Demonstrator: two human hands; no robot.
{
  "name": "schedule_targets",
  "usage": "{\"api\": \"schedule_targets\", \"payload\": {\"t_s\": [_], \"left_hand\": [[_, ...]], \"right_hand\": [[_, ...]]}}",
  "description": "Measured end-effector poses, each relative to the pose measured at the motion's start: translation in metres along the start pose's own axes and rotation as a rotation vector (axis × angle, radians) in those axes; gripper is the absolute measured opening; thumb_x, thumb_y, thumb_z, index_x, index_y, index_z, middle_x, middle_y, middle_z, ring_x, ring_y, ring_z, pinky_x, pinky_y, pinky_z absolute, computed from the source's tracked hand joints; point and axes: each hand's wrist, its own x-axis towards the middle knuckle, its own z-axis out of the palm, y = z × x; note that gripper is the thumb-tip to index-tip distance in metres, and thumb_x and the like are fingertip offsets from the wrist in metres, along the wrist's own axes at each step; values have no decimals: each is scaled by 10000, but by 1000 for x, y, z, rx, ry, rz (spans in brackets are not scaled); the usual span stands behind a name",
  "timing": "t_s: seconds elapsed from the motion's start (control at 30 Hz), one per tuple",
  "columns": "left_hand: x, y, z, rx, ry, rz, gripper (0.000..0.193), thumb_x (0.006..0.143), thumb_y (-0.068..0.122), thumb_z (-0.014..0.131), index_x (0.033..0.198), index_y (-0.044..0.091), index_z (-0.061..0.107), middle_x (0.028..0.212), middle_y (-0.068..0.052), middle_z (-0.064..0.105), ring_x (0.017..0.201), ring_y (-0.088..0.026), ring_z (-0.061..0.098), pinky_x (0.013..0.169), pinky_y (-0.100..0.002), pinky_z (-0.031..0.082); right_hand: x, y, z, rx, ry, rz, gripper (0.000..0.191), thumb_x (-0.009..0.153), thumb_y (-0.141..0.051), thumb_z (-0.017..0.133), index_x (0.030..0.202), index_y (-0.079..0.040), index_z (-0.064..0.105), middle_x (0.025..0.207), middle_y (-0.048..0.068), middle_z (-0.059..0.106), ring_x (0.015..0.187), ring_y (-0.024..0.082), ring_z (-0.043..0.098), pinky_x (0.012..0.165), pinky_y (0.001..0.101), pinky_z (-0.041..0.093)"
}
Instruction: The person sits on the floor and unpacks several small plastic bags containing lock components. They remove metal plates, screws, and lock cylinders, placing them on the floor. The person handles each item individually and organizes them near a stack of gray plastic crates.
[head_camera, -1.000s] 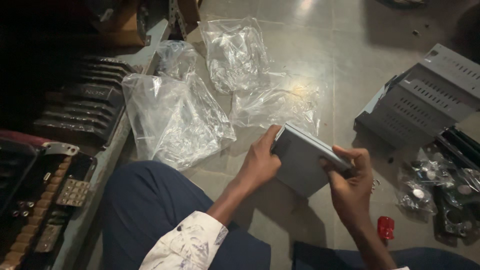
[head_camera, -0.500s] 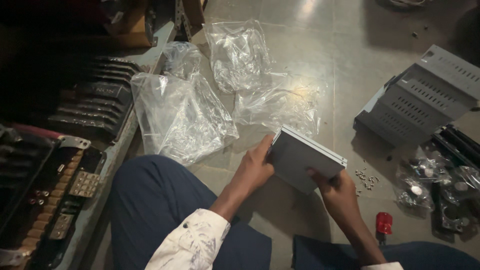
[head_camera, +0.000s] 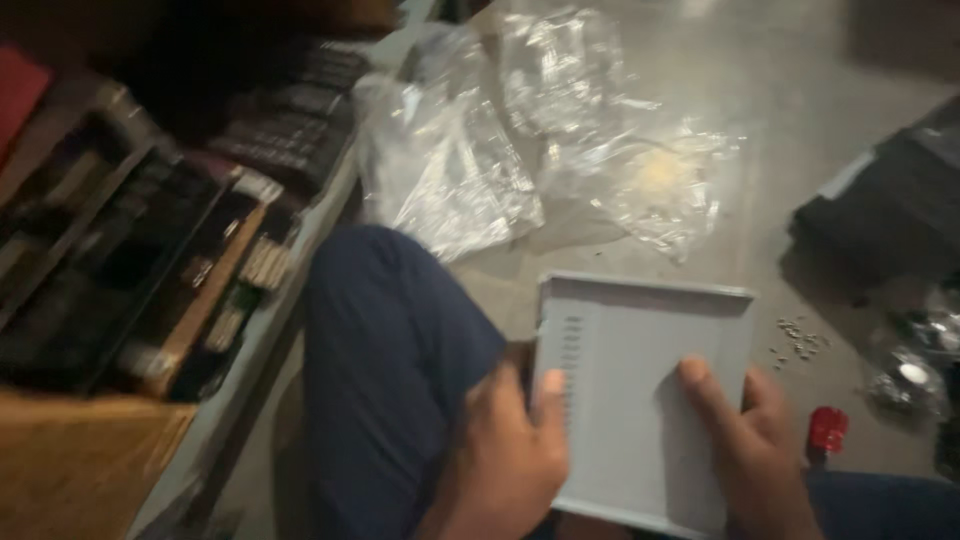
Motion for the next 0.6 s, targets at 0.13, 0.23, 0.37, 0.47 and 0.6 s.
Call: {"api": "schedule_targets", "payload": {"t_s": [0.13, 0.23, 0.37, 0.47, 0.6], "left_hand": [[-44, -33, -52, -183, 118, -72, 466, 927, 409, 579, 1182, 41, 709, 1029, -189, 805, 990, -344, 776, 874, -418, 564], [-72, -70, -93, -211, 52, -407, 508, 915, 477, 598, 1224, 92, 714, 993, -154, 828, 940, -285, 795, 869, -397, 571], [-109, -137, -133, -282, 149, -437, 509, 911, 422, 634, 1178, 3, 743, 1021, -173, 808, 950, -283, 774, 866, -402, 577], [-138, -197, -160, -348, 157, -523, 569, 884, 412, 660, 1315, 41, 653, 1181, -159, 778, 1091, -275, 704, 946, -414, 534], [-182, -278, -195, -158, 112, -821, 626, 901, 476, 688, 1389, 93, 602, 1322, -119, 709, 1253, -246, 658, 1074, -396, 462]], "right_hand": [[-20, 22, 2, 95, -447, -62, 549, 1125, -396, 453, 1408, 45, 614, 833, 81, 515, 719, 144, 468, 629, 293, 381], [-12, 23, 3, 313, -720, -131, 650, 1065, -451, 387, 1275, 134, 573, 1031, 222, 737, 890, 251, 692, 800, 383, 551], [14, 6, -6, 29, -442, -189, 649, 1117, -430, 311, 1300, 137, 569, 1053, 287, 728, 913, 332, 716, 831, 445, 561], [35, -1, -7, -39, -394, -131, 624, 1133, -396, 308, 1328, 146, 548, 1090, 326, 697, 952, 385, 698, 830, 475, 549], [47, 6, 2, -128, -343, -133, 577, 1136, -366, 344, 1286, 138, 582, 1056, 311, 711, 926, 365, 708, 805, 454, 551]]}}
